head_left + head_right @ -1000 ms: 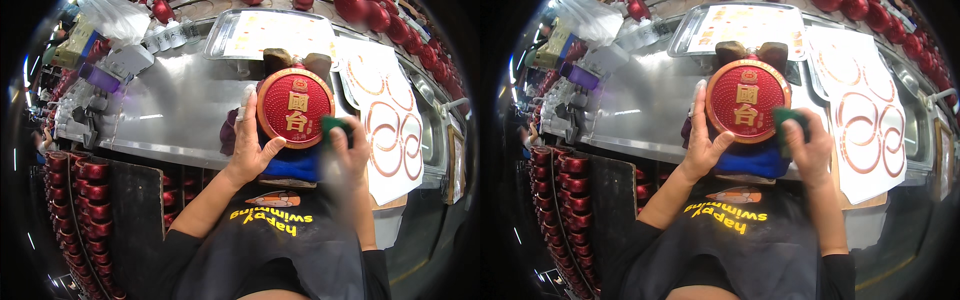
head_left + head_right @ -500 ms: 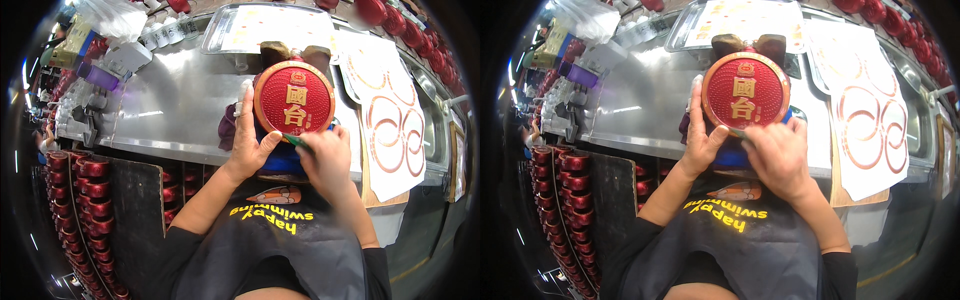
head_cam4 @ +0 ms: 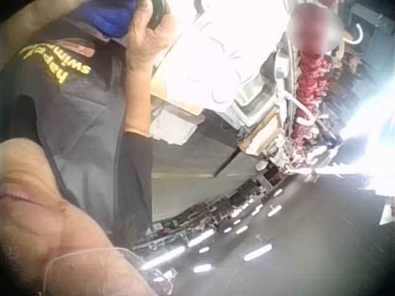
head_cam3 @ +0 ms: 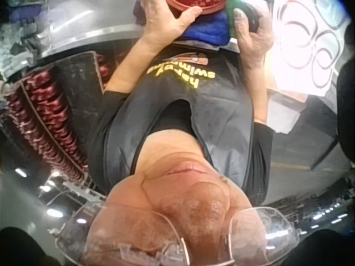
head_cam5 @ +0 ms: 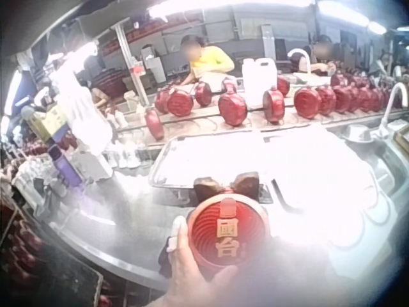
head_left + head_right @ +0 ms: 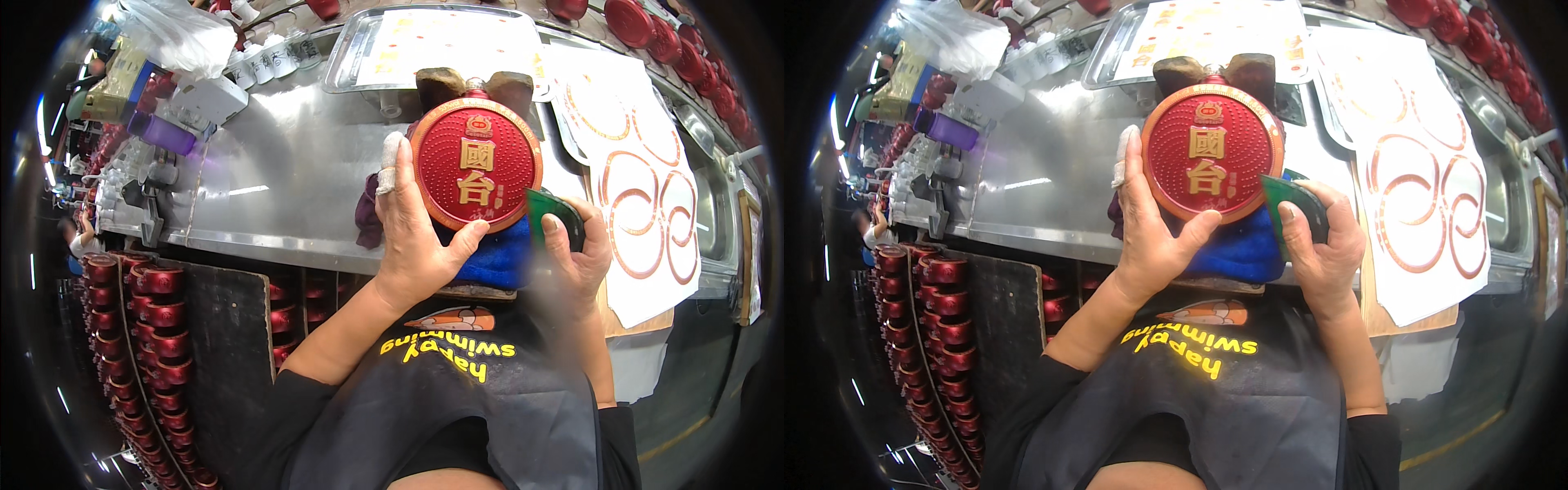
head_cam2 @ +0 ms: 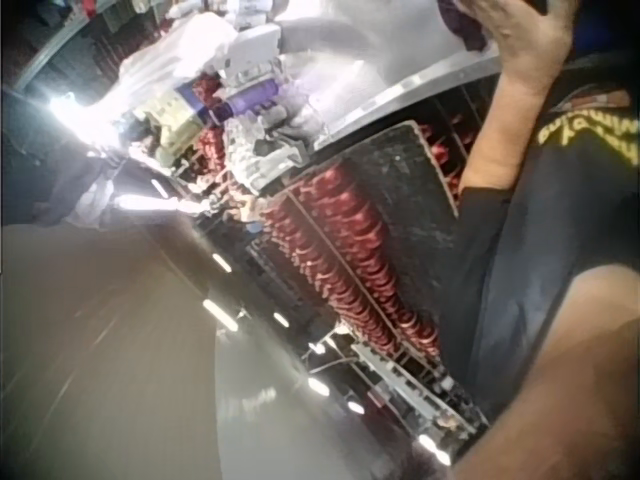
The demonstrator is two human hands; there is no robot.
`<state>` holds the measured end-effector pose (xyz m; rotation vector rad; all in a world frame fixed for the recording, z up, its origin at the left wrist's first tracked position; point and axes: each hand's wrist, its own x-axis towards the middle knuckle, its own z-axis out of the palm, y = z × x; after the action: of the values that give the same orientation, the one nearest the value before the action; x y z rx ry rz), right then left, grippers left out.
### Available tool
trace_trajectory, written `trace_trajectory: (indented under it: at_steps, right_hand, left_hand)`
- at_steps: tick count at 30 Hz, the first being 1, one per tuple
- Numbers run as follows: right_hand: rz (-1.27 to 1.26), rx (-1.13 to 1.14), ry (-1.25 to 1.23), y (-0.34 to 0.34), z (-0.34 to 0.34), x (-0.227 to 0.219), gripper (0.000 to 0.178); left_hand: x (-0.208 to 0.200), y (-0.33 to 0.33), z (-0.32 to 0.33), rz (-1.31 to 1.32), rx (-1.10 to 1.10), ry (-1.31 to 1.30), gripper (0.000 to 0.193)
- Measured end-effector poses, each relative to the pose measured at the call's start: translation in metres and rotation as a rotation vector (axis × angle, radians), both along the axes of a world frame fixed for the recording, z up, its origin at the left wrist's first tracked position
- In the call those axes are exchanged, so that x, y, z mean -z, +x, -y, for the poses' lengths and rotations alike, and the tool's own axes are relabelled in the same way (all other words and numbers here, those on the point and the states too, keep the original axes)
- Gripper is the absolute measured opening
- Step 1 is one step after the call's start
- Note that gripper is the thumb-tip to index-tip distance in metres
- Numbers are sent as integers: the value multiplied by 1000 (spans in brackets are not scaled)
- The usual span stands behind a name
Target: The person applies gold decorative stickers to the surface of red round containers. They peel each sticker from a sheet, position it on the container, and smooth it down with their fingers. The containers are held in a blue clamp on a metal workbench.
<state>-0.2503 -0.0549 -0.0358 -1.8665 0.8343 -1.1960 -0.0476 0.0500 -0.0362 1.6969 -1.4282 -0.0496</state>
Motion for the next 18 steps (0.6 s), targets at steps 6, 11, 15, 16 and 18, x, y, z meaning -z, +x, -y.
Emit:
trace_trajectory:
  at_steps: [6,11,15,16,18]
  right_hand:
    - [22,-38,23,2,-4,4,30]
    - [29,-5,25,2,-4,5,30]
    - [35,-26,-17,0,-3,4,23]
    - [32,-23,-4,-1,-2,3,23]
    - [40,-13,47,-3,-2,2,23]
  left_hand:
    - [-6,-5,5,151,-19,13,118]
    - [-5,5,7,169,-34,-3,117]
    - [-5,6,4,243,33,-26,120]
    - [-5,5,4,243,28,-17,120]
    - [-4,5,5,238,27,4,122]
